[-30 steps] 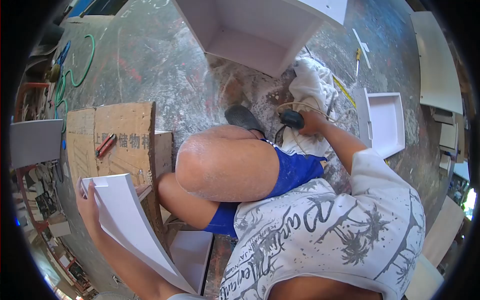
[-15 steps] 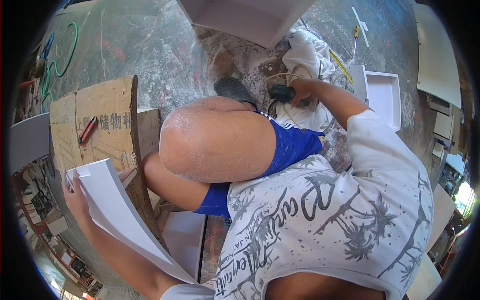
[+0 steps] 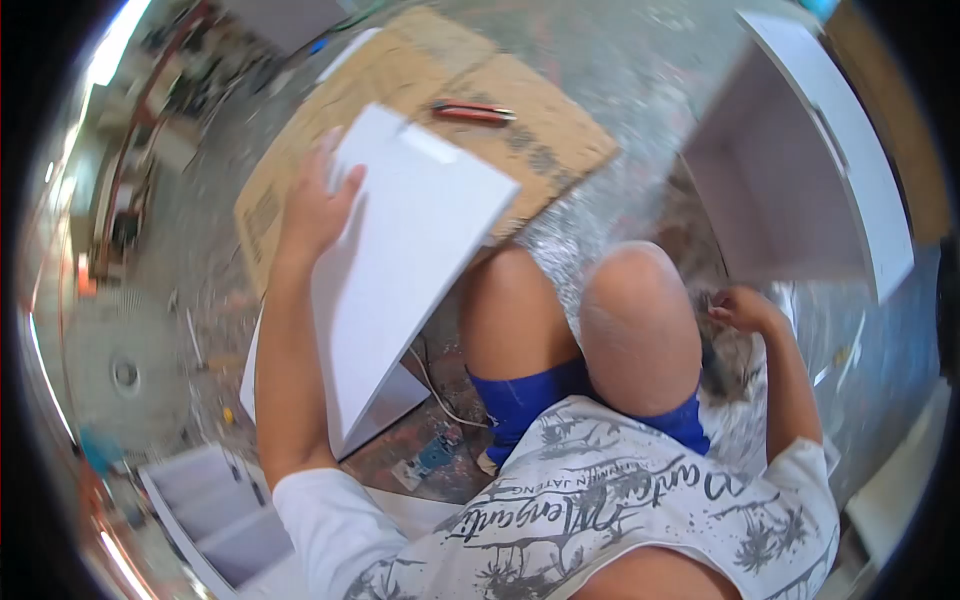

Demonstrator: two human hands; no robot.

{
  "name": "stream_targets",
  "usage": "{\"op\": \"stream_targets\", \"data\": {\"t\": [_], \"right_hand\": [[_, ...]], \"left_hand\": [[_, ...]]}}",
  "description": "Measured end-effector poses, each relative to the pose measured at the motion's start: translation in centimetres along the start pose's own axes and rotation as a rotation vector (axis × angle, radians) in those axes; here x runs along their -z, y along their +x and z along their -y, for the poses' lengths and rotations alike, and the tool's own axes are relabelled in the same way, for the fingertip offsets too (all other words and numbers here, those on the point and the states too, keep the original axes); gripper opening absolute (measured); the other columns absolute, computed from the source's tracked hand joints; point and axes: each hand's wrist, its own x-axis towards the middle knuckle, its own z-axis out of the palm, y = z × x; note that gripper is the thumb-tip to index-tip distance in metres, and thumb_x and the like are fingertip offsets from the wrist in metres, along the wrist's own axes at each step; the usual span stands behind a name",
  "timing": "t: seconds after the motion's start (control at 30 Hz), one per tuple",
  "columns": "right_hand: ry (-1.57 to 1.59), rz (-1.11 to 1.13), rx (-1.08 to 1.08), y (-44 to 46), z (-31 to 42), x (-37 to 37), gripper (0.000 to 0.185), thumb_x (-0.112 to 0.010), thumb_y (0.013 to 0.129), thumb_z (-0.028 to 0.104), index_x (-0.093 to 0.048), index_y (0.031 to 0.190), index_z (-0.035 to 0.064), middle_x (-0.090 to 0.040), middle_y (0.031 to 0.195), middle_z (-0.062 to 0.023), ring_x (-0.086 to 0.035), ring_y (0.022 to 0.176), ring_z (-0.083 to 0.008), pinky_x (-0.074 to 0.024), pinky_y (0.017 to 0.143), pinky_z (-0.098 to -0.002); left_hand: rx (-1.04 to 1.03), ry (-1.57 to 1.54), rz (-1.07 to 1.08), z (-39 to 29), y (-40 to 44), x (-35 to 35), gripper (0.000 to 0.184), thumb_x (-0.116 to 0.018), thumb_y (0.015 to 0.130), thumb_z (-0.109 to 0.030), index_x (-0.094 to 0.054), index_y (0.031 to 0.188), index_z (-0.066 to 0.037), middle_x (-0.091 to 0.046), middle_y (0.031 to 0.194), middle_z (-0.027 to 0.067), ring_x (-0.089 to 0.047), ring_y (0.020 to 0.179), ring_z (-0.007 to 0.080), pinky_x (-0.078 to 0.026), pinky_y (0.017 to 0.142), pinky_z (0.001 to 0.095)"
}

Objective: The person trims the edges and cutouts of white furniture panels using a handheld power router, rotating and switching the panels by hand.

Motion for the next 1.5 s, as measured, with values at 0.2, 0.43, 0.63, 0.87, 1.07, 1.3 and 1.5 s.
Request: {"op": "stream_targets", "data": {"t": [0.2,0.43,0.63,0.87,1.07,1.3,1.5], "right_hand": [[0.106,-0.465,0.346,-0.1,17.2,14.0,0.030,-0.072,0.092,0.011,-0.068,0.119,-0.0016,-0.075,0.103,-0.0181,-0.073,0.095,-0.0279,-0.0552,0.086,-0.0362],[0.088,-0.477,0.791,4.3,32.1,19.2,0.038,-0.067,0.098,0.015,-0.061,0.133,0.0021,-0.071,0.116,-0.0118,-0.068,0.105,-0.0214,-0.0533,0.093,-0.0365],[0.129,-0.180,0.713,8.7,37.3,18.2,0.042,-0.057,0.105,0.031,-0.058,0.137,0.0021,-0.069,0.119,-0.0099,-0.064,0.108,-0.0187,-0.0508,0.093,-0.0360],[0.297,0.084,0.581,8.4,39.8,15.4,0.037,-0.058,0.104,0.029,-0.064,0.121,-0.0039,-0.066,0.096,-0.0020,-0.061,0.084,-0.0077,-0.0506,0.075,-0.0261],[0.322,0.077,0.576,8.9,39.8,15.4,0.035,-0.059,0.104,0.027,-0.064,0.119,-0.0045,-0.066,0.092,-0.0009,-0.062,0.082,-0.0061,-0.0508,0.074,-0.0240],[0.492,0.218,0.692,5.8,42.0,14.4,0.037,-0.061,0.100,0.023,-0.061,0.124,-0.0054,-0.070,0.103,-0.0057,-0.066,0.090,-0.0103,-0.0509,0.082,-0.0249],[0.754,0.286,0.699,-1.0,49.4,10.6,0.039,-0.060,0.098,0.026,-0.060,0.122,-0.0045,-0.069,0.100,-0.0127,-0.068,0.089,-0.0185,-0.0541,0.074,-0.0307]], "left_hand": [[0.100,-0.031,-0.060,4.5,-8.9,8.1,0.064,-0.069,0.096,-0.038,-0.049,0.151,-0.013,-0.055,0.147,0.0206,-0.052,0.137,0.0387,-0.042,0.113,0.0451],[0.486,-0.373,-0.328,7.2,-25.5,17.2,0.058,-0.066,0.101,-0.036,-0.051,0.150,-0.008,-0.058,0.146,0.0155,-0.054,0.136,0.0269,-0.042,0.112,0.0400],[0.897,-0.428,-0.615,7.1,-39.3,13.6,0.060,-0.066,0.102,-0.035,-0.050,0.148,0.000,-0.059,0.144,0.0202,-0.061,0.126,0.0249,-0.048,0.105,0.0371],[1.225,-0.438,-0.509,6.5,-46.8,8.8,0.062,-0.065,0.100,-0.044,-0.058,0.137,0.005,-0.073,0.117,0.0187,-0.071,0.103,0.0243,-0.052,0.093,0.0346],[1.171,-0.471,-0.475,8.2,-46.1,7.4,0.062,-0.067,0.097,-0.051,-0.068,0.120,0.006,-0.076,0.102,0.0175,-0.072,0.094,0.0235,-0.053,0.086,0.0341],[1.236,-0.274,-0.564,10.7,-48.0,7.7,0.065,-0.070,0.093,-0.056,-0.072,0.112,0.006,-0.077,0.096,0.0189,-0.073,0.089,0.0236,-0.054,0.082,0.0362],[1.008,0.372,-0.645,8.0,-47.4,10.0,0.057,-0.076,0.089,-0.048,-0.067,0.125,-0.004,-0.070,0.117,0.0152,-0.065,0.112,0.0348,-0.050,0.099,0.0437]]}}
